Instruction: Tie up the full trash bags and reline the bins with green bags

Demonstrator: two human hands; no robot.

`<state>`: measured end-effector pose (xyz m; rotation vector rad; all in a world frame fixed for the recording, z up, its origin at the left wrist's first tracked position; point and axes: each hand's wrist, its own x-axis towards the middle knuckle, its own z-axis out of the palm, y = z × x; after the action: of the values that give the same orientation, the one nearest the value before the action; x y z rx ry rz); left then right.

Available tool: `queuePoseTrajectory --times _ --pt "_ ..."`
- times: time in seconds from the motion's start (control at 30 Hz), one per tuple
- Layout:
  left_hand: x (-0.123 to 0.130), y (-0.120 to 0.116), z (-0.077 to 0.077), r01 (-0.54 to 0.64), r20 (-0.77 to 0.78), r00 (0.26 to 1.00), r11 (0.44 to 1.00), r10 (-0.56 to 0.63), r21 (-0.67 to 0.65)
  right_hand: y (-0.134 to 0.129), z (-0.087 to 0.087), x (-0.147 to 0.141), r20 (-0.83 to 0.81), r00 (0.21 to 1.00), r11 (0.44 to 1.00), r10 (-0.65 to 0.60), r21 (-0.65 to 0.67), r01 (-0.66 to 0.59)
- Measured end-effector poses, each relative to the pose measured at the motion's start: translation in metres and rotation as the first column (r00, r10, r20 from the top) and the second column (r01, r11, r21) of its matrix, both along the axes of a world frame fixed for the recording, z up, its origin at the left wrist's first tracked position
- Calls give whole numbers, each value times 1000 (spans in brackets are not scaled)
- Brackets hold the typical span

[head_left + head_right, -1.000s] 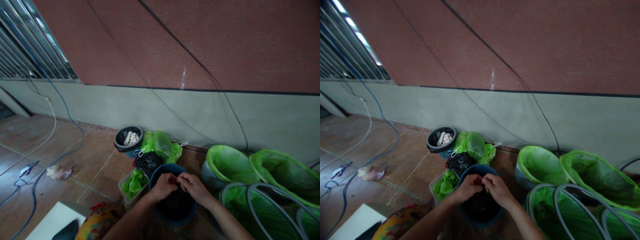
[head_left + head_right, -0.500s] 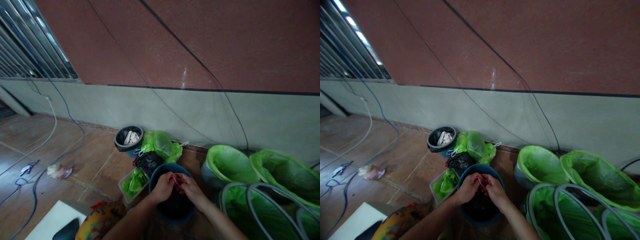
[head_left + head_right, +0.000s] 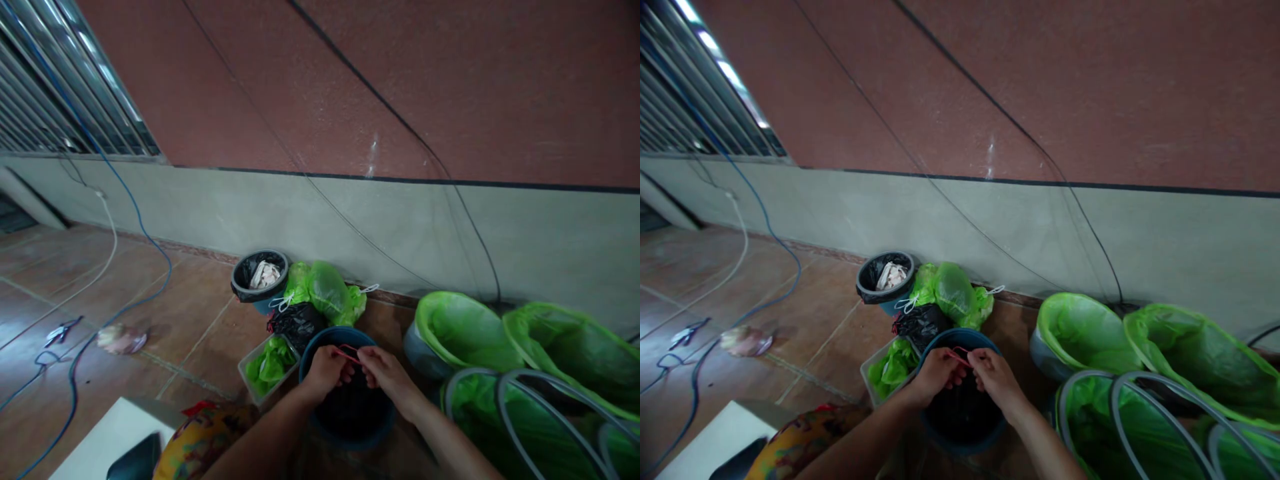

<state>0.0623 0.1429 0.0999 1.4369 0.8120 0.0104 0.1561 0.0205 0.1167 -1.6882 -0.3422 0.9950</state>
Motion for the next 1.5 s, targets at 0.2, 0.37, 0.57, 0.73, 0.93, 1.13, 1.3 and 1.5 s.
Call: queuePoseTrajectory --times 0.2,0.37,0.57,0.73,0.93,1.13,1.3,1.5 --pt "0 -1 5 -25 -15 1000 999 25 -37 -1 -8 -3 -201 976 996 -84 -24 81" --pt "0 -3 7 -101 -52 994 985 95 -139 -1 -17 -5 98 984 985 152 -101 -142" --pt "-3 -2 11 -119 -7 993 956 122 -270 0 -8 -1 392 895 974 216 -153 -168" --pt "-5 1 9 -133 2 989 916 145 -377 0 -1 -1 412 870 963 270 -111 -247" --pt "-3 5 5 -23 130 990 971 56 -237 -4 -1 4 458 783 906 420 -261 -334" --pt "-1 6 5 163 94 982 987 -164 17 -6 -6 7 564 741 924 365 -320 -211" --pt "-3 5 10 236 14 964 880 -266 413 -4 -8 5 575 731 923 367 -325 -207" --pt "-11 -2 17 289 -34 899 533 -437 795 1 -10 -1 543 778 947 316 -136 -290"
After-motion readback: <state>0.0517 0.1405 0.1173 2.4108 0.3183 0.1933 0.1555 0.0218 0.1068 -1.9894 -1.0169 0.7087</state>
